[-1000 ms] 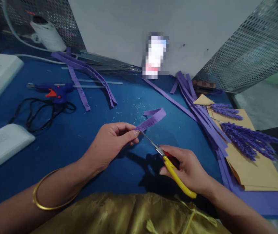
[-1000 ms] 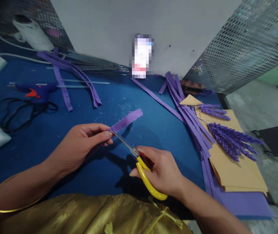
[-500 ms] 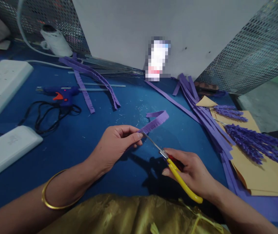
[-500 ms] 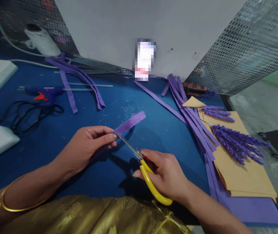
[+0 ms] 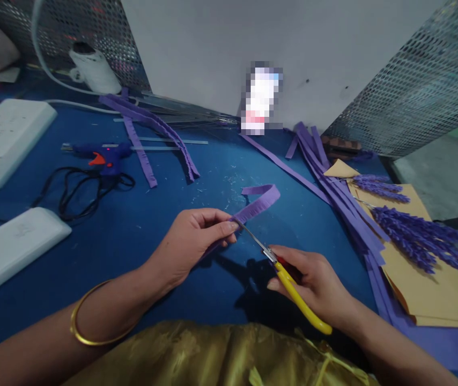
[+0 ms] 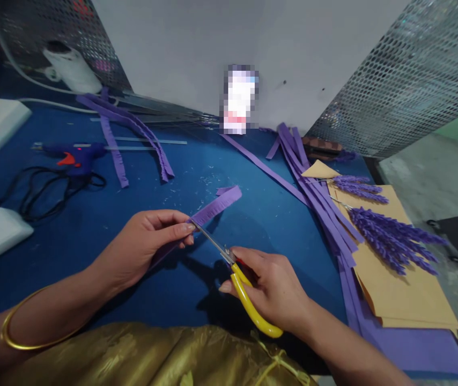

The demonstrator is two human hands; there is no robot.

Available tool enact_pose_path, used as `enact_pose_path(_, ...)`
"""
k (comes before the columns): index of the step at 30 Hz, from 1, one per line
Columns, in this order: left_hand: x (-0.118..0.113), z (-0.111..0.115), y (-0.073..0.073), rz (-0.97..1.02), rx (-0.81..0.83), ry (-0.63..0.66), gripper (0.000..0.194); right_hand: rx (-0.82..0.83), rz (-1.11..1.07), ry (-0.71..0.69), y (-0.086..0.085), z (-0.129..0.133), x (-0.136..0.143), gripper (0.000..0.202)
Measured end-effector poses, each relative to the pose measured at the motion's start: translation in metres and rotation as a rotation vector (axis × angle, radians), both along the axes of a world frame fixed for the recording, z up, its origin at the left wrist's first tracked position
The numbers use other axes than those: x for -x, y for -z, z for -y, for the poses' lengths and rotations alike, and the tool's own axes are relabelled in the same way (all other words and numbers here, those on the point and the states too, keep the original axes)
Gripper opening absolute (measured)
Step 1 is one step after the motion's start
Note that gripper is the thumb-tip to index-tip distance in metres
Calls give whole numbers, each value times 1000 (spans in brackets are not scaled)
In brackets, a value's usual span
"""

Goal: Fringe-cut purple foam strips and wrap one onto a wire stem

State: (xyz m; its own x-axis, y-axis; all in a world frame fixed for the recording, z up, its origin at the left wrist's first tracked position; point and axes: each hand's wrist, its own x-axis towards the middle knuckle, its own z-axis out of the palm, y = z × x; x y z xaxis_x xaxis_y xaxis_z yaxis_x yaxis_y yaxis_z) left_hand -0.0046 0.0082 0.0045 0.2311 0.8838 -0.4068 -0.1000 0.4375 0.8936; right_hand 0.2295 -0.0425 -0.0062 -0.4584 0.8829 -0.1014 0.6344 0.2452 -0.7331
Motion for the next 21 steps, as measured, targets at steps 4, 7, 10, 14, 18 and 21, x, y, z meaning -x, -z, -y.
enact_pose_path(4,-1,0,-2,26,11,-3,12,-6,1,-1,1,0,0,31)
enact_pose_path(7,0,0,-3,17,7,-6,12,-3,1,1,-1,1,1,31)
enact_pose_path(10,1,-1,-2,43,17,5,11,47,-23,11,-3,1,1,30)
enact_pose_path(14,4,-4,2,139,77,51,10,138,-62,8,-2,1,0,29)
enact_pose_path(18,4,-4,4,109,64,43,11,89,-31,17,1,0,1,32)
enact_pose_path(21,3,-2,4,63,41,43,11,63,-20,13,1,-1,1,33)
